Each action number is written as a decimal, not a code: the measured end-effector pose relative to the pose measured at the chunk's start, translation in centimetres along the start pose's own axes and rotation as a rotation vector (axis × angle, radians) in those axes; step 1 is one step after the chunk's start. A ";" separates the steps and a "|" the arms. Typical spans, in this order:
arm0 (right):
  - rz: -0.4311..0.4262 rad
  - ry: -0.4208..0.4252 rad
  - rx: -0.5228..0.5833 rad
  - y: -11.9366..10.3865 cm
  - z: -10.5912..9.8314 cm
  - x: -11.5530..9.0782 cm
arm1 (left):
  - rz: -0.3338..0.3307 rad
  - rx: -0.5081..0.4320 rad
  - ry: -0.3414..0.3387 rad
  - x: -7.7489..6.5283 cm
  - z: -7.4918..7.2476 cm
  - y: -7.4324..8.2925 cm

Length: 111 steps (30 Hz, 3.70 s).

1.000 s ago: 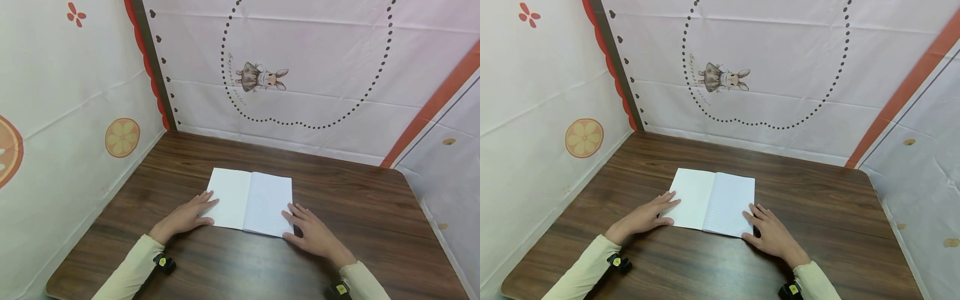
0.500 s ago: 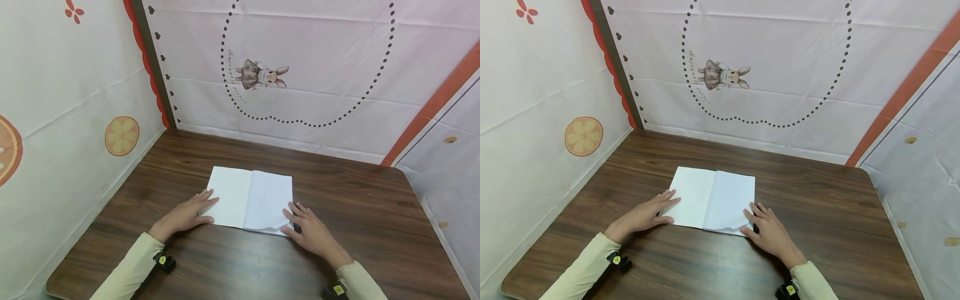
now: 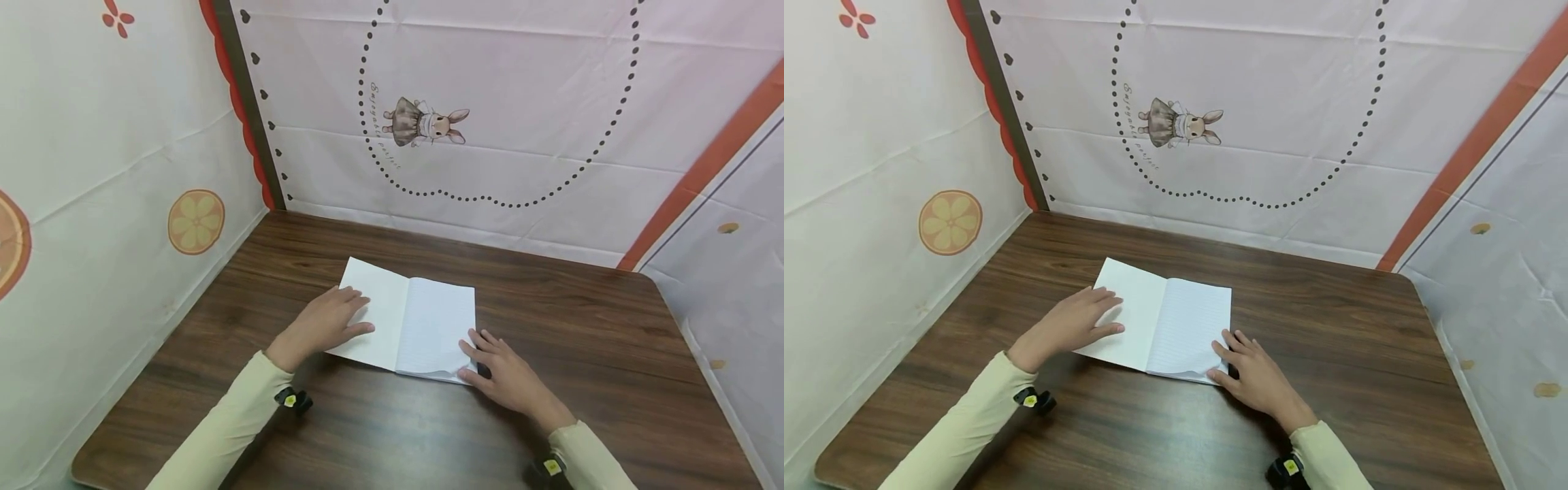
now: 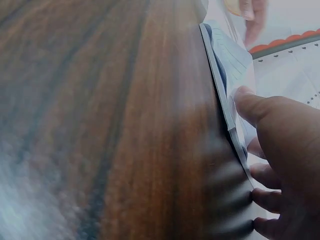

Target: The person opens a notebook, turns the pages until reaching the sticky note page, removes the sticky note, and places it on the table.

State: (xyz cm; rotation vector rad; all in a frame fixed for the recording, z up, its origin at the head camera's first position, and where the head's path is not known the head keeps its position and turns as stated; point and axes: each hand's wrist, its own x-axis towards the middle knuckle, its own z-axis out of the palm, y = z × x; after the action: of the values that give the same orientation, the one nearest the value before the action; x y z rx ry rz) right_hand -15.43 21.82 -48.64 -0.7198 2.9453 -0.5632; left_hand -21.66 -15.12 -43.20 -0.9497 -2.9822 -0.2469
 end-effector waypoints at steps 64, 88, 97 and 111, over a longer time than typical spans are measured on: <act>-0.004 -0.010 -0.040 -0.1 -0.1 -0.1 | 0.266 0.162 0.427 1.6 2.2 7.0; -0.001 -0.009 -0.031 0.1 -0.2 -0.5 | -0.140 -0.205 0.301 -4.0 4.5 1.8; -0.009 0.000 -0.031 0.1 -0.1 -0.5 | -0.142 -0.199 0.281 -4.7 5.3 0.7; -0.010 0.000 -0.025 -0.1 -0.3 -0.5 | -0.101 -0.195 0.072 -5.7 5.7 -1.2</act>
State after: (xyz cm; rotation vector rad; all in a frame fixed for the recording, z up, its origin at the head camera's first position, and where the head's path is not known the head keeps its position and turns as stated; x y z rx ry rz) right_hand -14.95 22.02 -48.37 -0.7373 2.9552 -0.5274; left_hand -17.47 -18.48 -49.26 -0.7844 -2.9842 -0.5694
